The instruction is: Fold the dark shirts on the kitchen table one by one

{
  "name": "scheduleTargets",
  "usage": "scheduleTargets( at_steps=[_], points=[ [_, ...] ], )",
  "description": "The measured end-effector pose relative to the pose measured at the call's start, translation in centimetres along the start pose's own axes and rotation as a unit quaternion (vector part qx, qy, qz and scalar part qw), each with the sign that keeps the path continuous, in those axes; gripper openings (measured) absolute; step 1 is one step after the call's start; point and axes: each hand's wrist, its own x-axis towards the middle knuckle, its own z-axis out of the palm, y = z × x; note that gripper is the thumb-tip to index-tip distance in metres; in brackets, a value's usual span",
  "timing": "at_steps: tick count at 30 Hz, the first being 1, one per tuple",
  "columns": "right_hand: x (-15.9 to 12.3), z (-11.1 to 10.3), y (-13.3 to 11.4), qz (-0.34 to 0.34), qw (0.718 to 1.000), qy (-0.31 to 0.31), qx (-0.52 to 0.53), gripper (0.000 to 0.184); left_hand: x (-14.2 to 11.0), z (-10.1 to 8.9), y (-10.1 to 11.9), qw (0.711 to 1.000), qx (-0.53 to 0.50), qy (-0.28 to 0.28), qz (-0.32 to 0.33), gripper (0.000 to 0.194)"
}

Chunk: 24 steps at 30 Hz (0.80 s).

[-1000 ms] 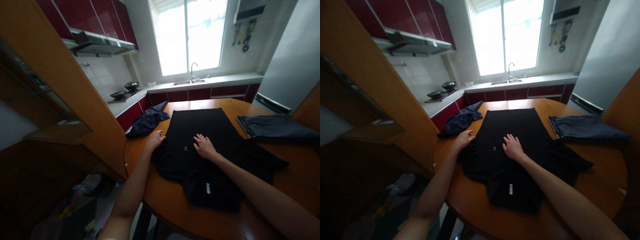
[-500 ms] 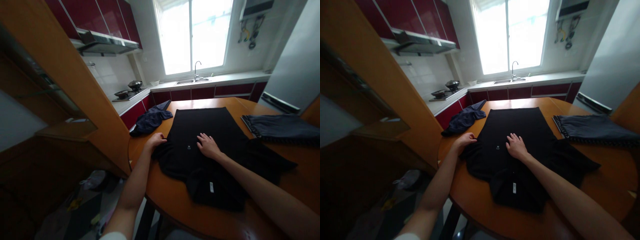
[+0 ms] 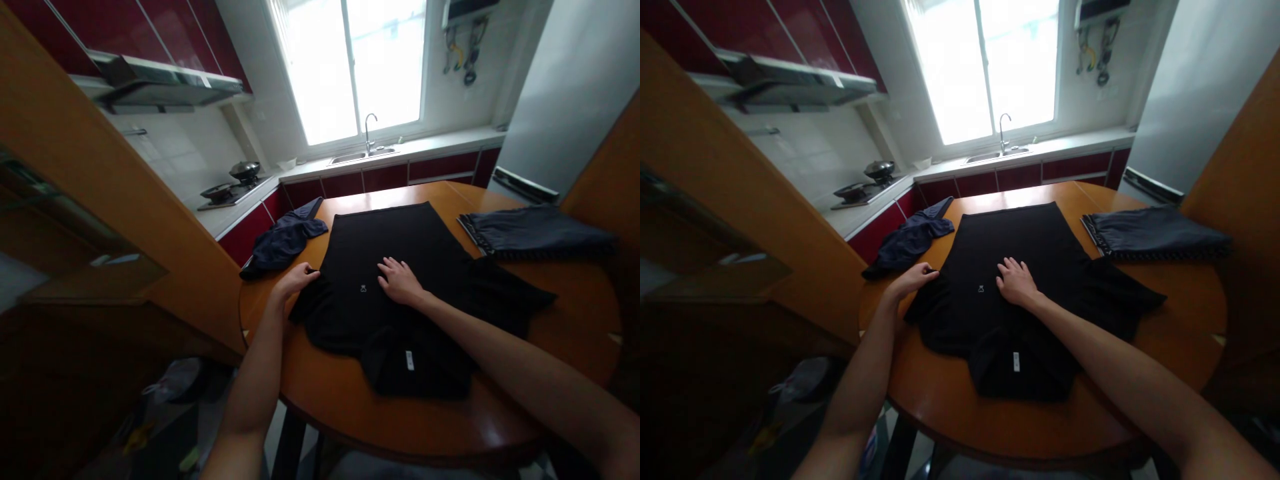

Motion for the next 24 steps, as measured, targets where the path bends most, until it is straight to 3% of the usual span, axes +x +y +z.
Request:
scheduleTargets(
  at_steps=[4, 9, 13, 15, 17, 20, 24],
  points=[
    [-0.1, -0.2, -0.1, 0.001, 1.000, -0.003, 0.000, 0.056, -0.6, 0.0, 1.0, 0.995, -0.093, -0.013, -0.020, 0.038],
    [-0.1, -0.3, -0.2, 0.000, 1.000, -0.002, -0.002, 0.055, -0.9, 0.9, 2.6, 0.969, -0.242, -0.041, -0.025, 0.047],
    [0.0, -0.1, -0.1, 0.003, 1.000, -0.001, 0.001, 0.053, -0.8, 2.0, 3.3, 0.947, -0.305, -0.097, -0.026, 0.053],
    [-0.1, -0.2, -0.1, 0.003, 1.000, 0.008, 0.006, 0.051, -0.5, 2.5, 3.2, 0.962, -0.259, -0.079, -0.010, 0.049],
    [-0.4, -0.5, -0.5, -0.018, 0.999, 0.033, 0.025, 0.047, 0.2, 2.8, 2.7, 0.985, -0.168, -0.014, 0.021, 0.040],
    [-1.5, -1.6, -1.7, -0.134, 0.985, 0.067, 0.085, 0.041, 1.6, 3.1, 1.5, 0.992, -0.039, 0.053, 0.104, 0.033],
    [-3.2, -2.8, -4.1, -0.301, 0.946, 0.031, 0.117, 0.036, 3.3, 3.8, -0.1, 0.980, 0.049, 0.057, 0.185, 0.034]
  ],
)
